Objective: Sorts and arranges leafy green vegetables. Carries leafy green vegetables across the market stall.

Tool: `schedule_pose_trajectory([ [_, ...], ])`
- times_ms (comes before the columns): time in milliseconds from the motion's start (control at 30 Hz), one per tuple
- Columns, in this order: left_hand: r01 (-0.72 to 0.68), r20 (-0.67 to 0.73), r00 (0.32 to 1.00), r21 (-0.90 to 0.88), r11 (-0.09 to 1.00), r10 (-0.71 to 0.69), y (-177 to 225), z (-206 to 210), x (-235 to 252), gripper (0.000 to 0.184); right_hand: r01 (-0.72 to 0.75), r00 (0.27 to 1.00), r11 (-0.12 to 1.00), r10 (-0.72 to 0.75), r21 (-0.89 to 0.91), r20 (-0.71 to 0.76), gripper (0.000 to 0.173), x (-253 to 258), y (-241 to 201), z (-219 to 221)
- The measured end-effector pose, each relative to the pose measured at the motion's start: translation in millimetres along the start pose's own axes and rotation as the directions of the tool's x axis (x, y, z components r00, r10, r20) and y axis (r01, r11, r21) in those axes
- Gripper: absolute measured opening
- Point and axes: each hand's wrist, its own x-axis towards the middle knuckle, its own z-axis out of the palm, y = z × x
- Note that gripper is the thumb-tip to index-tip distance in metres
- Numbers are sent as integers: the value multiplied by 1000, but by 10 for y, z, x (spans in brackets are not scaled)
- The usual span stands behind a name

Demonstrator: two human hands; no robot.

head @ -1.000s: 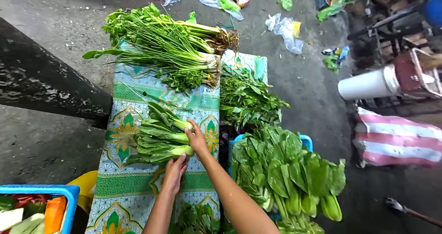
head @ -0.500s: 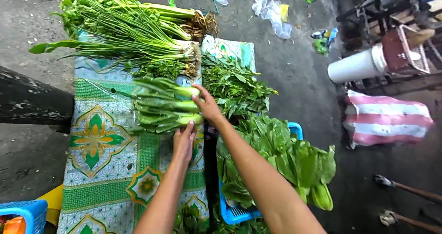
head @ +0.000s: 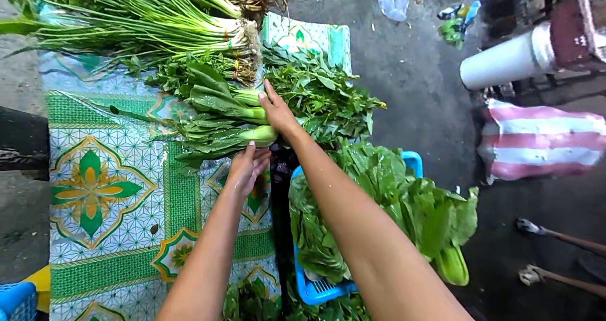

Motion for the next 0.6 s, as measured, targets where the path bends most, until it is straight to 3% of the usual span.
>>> schedule_pose_trajectory([
  [167,-14,-40,999,-68,998,11,-29,54,-124,39,63,983,994,-47,88,-177,66,-537,-76,-98],
  [367,-2,-98,995,-41,999,-2,-200,54,-353,39,197,921,832,24,519,-388,60,-2399,-62,-550],
  [467,38,-156,987,-17,999,-40,-403,-39,-588,40,248,813,839,92,485,-574,57,-3296,186,-1022],
  [600,39,-245,968,-26,999,-44,-764,-148,-981,39,247,619,919,93,306,-780,34,-4097,576,-1643],
])
